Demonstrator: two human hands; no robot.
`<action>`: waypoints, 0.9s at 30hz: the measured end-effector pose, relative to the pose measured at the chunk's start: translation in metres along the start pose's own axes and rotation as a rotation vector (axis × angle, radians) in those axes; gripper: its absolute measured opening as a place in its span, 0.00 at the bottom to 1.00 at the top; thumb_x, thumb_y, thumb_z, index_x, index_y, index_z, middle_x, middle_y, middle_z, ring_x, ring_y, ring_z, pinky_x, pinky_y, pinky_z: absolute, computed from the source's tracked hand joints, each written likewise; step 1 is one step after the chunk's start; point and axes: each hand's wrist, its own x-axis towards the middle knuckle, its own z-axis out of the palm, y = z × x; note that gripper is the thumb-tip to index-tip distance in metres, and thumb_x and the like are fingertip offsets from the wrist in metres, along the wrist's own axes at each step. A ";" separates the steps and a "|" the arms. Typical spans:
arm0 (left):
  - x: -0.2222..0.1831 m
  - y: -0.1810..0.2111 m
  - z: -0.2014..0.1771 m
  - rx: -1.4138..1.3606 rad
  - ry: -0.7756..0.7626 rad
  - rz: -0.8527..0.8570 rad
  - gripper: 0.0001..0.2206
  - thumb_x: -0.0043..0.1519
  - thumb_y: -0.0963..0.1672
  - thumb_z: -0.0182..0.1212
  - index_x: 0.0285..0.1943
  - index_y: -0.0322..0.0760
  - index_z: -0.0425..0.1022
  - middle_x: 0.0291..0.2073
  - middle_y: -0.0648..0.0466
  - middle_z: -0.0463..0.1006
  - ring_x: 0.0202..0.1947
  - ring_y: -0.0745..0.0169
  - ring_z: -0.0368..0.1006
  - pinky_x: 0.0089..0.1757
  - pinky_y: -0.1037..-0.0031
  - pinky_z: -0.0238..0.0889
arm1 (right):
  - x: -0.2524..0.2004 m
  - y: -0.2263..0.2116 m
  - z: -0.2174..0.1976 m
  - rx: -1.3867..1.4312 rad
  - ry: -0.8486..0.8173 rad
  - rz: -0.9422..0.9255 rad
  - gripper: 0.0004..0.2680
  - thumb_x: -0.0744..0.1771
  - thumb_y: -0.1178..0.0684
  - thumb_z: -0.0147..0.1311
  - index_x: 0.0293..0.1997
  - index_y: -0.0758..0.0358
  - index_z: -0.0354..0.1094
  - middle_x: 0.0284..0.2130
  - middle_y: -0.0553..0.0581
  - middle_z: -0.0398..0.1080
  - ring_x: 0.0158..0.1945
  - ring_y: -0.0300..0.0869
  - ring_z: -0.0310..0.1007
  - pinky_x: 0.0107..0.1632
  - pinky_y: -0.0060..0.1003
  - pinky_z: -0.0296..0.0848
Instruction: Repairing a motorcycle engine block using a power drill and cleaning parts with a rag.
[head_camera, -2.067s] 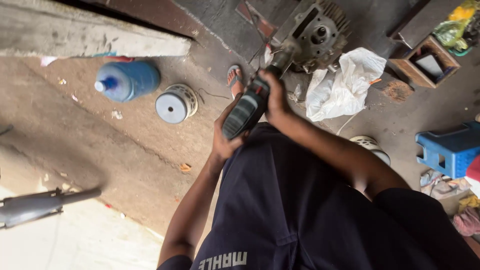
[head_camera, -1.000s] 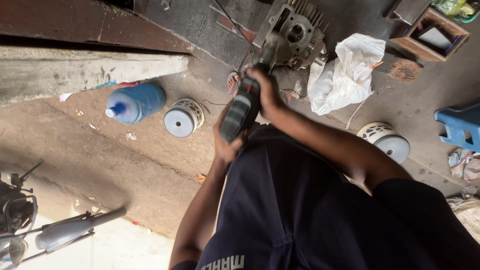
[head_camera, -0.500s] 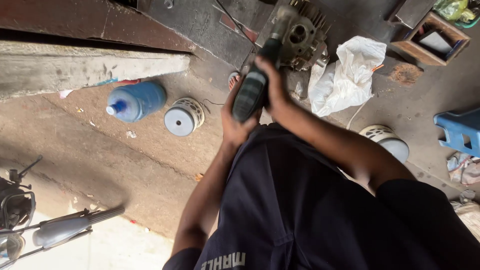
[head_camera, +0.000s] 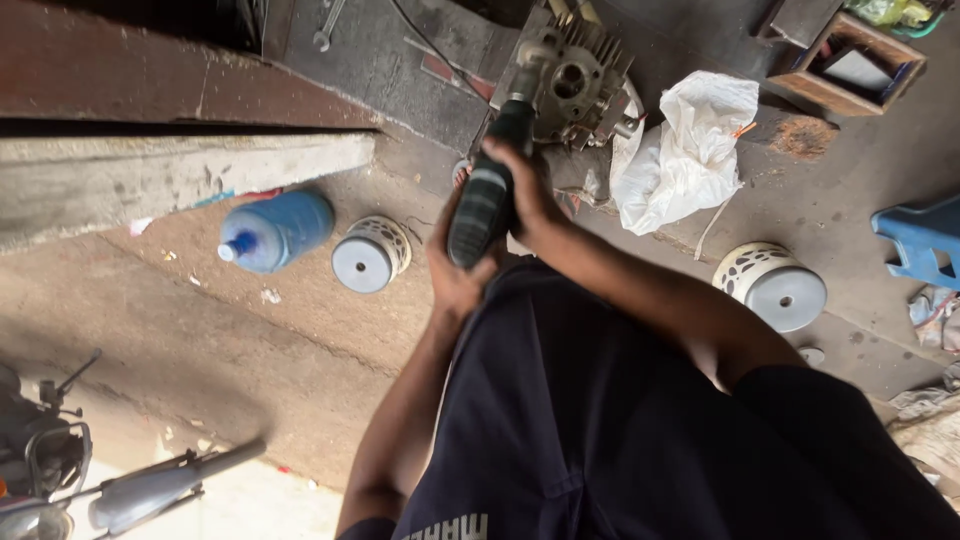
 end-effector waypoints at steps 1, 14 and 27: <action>0.003 -0.002 -0.002 -0.031 -0.008 0.047 0.46 0.50 0.50 0.68 0.77 0.22 0.55 0.59 0.37 0.76 0.57 0.48 0.78 0.57 0.63 0.73 | 0.008 0.002 -0.003 0.028 0.005 -0.024 0.17 0.62 0.47 0.62 0.48 0.67 0.64 0.32 0.57 0.72 0.33 0.44 0.75 0.39 0.39 0.79; -0.003 0.013 -0.009 0.032 0.021 0.000 0.43 0.48 0.46 0.65 0.75 0.25 0.56 0.48 0.40 0.80 0.39 0.54 0.82 0.42 0.68 0.81 | 0.002 0.007 0.011 -0.104 0.004 -0.062 0.21 0.62 0.45 0.63 0.51 0.72 0.63 0.33 0.59 0.72 0.30 0.43 0.76 0.36 0.38 0.81; 0.026 0.010 0.009 0.020 -0.016 0.096 0.44 0.50 0.50 0.65 0.76 0.23 0.56 0.53 0.41 0.79 0.46 0.56 0.81 0.46 0.70 0.78 | 0.016 -0.037 0.016 -0.052 -0.024 -0.139 0.19 0.61 0.47 0.63 0.49 0.68 0.62 0.32 0.57 0.73 0.31 0.42 0.76 0.35 0.38 0.81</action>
